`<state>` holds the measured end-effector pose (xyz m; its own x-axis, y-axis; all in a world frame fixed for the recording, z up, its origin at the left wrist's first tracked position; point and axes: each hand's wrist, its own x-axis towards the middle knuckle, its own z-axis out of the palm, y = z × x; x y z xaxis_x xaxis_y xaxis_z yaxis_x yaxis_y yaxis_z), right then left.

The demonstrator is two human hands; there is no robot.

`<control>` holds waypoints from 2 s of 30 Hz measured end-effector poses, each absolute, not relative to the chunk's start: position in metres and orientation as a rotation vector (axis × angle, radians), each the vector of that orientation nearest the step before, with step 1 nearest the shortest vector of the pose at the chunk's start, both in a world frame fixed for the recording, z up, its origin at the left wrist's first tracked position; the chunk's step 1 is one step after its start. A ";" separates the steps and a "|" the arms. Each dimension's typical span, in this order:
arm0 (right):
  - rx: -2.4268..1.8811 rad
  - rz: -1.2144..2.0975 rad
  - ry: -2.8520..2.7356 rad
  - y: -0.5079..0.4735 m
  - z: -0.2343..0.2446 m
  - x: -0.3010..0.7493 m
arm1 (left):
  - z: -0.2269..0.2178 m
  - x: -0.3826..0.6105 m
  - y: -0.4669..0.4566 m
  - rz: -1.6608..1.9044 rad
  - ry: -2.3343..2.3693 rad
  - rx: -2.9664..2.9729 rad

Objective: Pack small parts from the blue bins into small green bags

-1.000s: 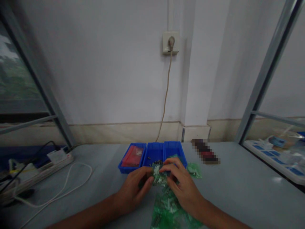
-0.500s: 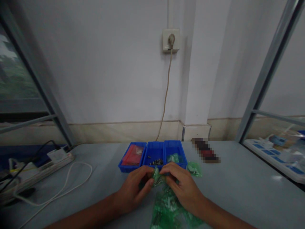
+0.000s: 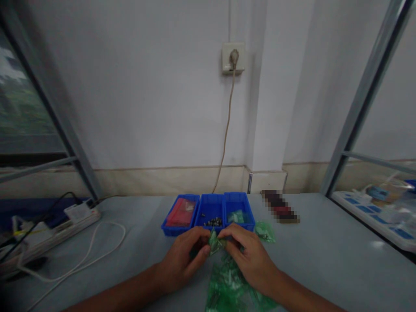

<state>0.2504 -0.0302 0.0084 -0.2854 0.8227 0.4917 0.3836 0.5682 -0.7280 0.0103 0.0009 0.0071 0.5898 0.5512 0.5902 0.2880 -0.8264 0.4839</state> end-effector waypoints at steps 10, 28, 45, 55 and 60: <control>-1.014 0.581 -1.885 -0.032 0.010 0.249 | 0.007 0.010 0.001 1.074 0.683 2.485; -1.069 0.598 -1.873 -0.032 0.006 0.249 | 0.006 0.010 0.001 1.153 0.632 2.522; -1.102 0.619 -1.873 -0.031 0.008 0.248 | 0.005 0.011 0.003 1.104 0.625 2.562; -1.089 0.636 -1.916 -0.030 0.006 0.248 | 0.008 0.012 0.003 1.105 0.556 2.593; -1.110 0.650 -1.918 -0.029 0.004 0.249 | 0.007 0.013 0.004 1.131 0.550 2.612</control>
